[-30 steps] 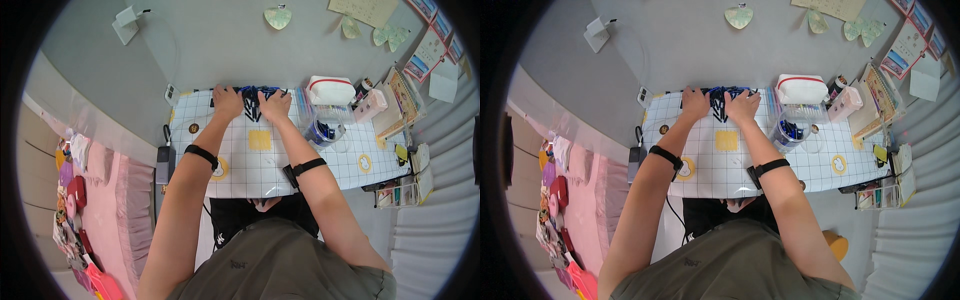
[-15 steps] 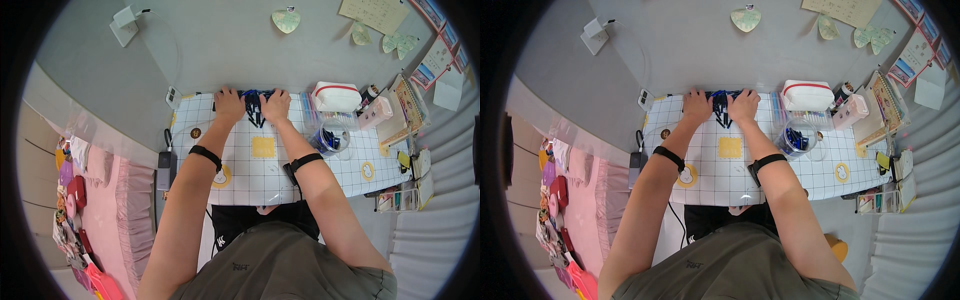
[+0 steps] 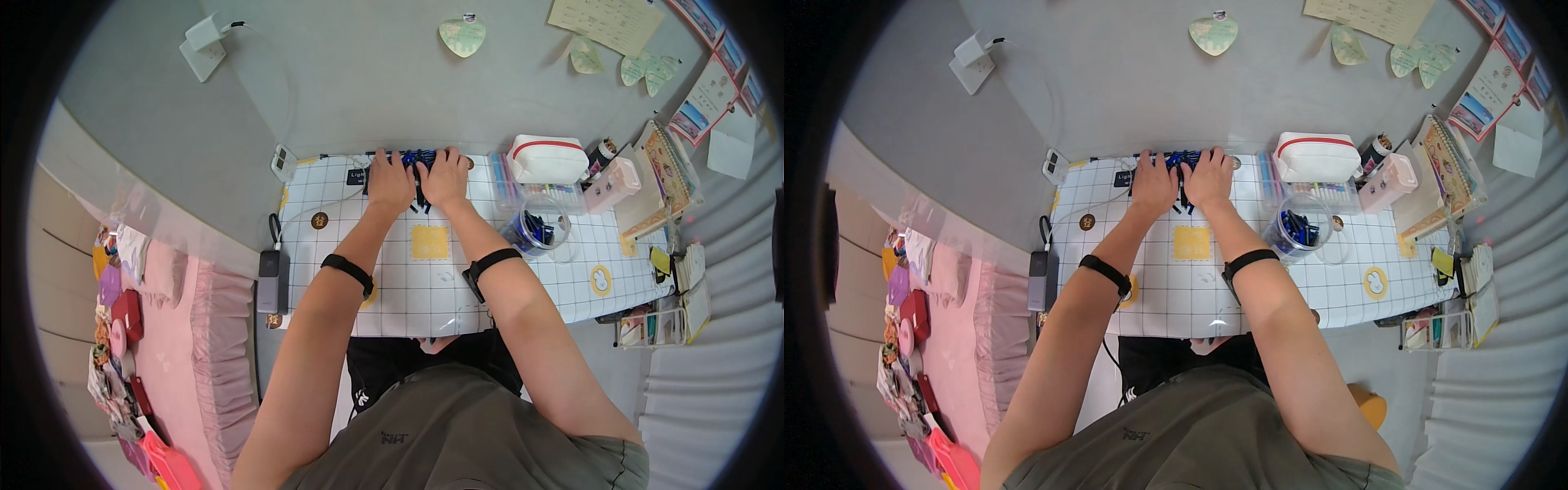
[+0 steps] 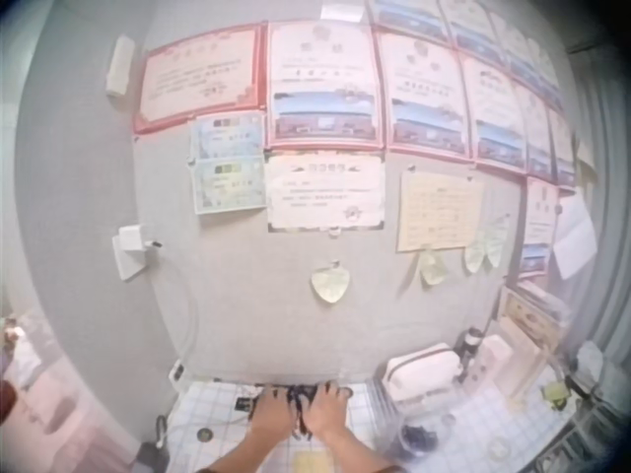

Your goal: The person sits at a desk and repeatedly picks up blue pen barrels and black ink cartridges. They insert the cartridges into the barrels to assemble the pens and then place the completed pens into a clear plastic container on the right side of the desk.

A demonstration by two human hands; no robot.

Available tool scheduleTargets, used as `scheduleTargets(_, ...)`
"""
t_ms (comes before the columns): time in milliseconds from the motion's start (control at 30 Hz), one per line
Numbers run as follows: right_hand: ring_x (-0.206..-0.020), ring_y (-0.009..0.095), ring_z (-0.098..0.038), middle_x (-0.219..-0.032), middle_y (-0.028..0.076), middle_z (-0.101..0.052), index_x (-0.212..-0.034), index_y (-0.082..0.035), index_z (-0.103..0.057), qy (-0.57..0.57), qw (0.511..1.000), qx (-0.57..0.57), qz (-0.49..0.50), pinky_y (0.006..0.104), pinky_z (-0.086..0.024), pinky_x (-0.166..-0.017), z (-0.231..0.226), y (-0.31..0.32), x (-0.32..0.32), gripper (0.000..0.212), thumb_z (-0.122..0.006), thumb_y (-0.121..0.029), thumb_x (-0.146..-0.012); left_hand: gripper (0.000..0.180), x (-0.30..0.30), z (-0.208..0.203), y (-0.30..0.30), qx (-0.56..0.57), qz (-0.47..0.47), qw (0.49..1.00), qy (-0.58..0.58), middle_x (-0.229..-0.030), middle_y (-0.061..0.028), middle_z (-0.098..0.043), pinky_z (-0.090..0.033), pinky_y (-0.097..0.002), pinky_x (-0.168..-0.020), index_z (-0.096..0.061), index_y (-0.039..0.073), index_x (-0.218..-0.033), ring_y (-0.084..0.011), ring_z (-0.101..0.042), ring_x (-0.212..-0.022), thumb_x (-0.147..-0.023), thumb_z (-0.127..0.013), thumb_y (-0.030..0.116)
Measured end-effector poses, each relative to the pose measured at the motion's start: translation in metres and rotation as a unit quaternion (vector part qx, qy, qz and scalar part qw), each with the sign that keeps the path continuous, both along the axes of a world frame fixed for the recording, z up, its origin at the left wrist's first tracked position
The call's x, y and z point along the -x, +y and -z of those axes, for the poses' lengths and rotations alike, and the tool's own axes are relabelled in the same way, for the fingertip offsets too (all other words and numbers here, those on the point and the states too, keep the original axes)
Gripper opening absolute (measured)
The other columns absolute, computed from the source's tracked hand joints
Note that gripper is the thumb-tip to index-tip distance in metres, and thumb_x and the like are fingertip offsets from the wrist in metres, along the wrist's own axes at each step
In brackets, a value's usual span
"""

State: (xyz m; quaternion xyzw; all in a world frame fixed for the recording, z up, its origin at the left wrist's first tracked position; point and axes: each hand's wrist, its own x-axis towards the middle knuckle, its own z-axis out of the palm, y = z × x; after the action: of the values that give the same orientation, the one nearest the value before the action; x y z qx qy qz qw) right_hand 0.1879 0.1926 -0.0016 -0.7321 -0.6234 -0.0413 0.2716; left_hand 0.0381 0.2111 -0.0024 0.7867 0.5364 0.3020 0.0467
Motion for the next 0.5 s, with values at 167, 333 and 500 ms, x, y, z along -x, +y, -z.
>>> scheduleTargets(167, -0.132, 0.042, -0.050, -0.145, 0.020, -0.055, -0.134, -0.002, -0.068, -0.002, 1.000, -0.014, -0.006, 0.0525, -0.040, -0.118, -0.001, -0.005, 0.000, 0.054, -0.068, -0.048, -0.105, 0.049, 0.002, 0.003, 0.007, -0.082, -0.056, 0.995, 0.031, -0.143, -0.0309, -0.054, -0.040, -0.0589, -0.121, -0.060, -0.007, -0.136, -0.0503, -0.050, -0.138, -0.105, -0.066, 0.030)
scheduleTargets(333, -0.133, 0.041, -0.050, -0.142, 0.018, -0.057, -0.129, -0.003, -0.070, -0.029, 0.999, -0.029, -0.021, 0.0532, -0.041, -0.117, -0.010, -0.009, 0.004, 0.050, -0.067, -0.048, -0.105, 0.049, 0.011, 0.010, 0.016, -0.071, -0.077, 0.992, 0.072, -0.140, -0.0247, -0.058, -0.038, -0.0592, -0.124, -0.064, -0.005, -0.133, -0.0493, -0.051, -0.137, -0.105, -0.064, 0.035)
scheduleTargets(500, -0.130, 0.038, -0.053, -0.135, 0.015, -0.060, -0.126, -0.003, -0.070, -0.048, 0.998, -0.024, -0.027, 0.0505, -0.043, -0.114, -0.014, -0.008, 0.003, 0.049, -0.069, -0.047, -0.104, 0.044, 0.014, 0.001, 0.018, -0.049, -0.052, 0.995, 0.075, -0.134, -0.0206, -0.062, -0.041, -0.0576, -0.121, -0.066, -0.004, -0.126, -0.0462, -0.055, -0.131, -0.104, -0.064, 0.035)
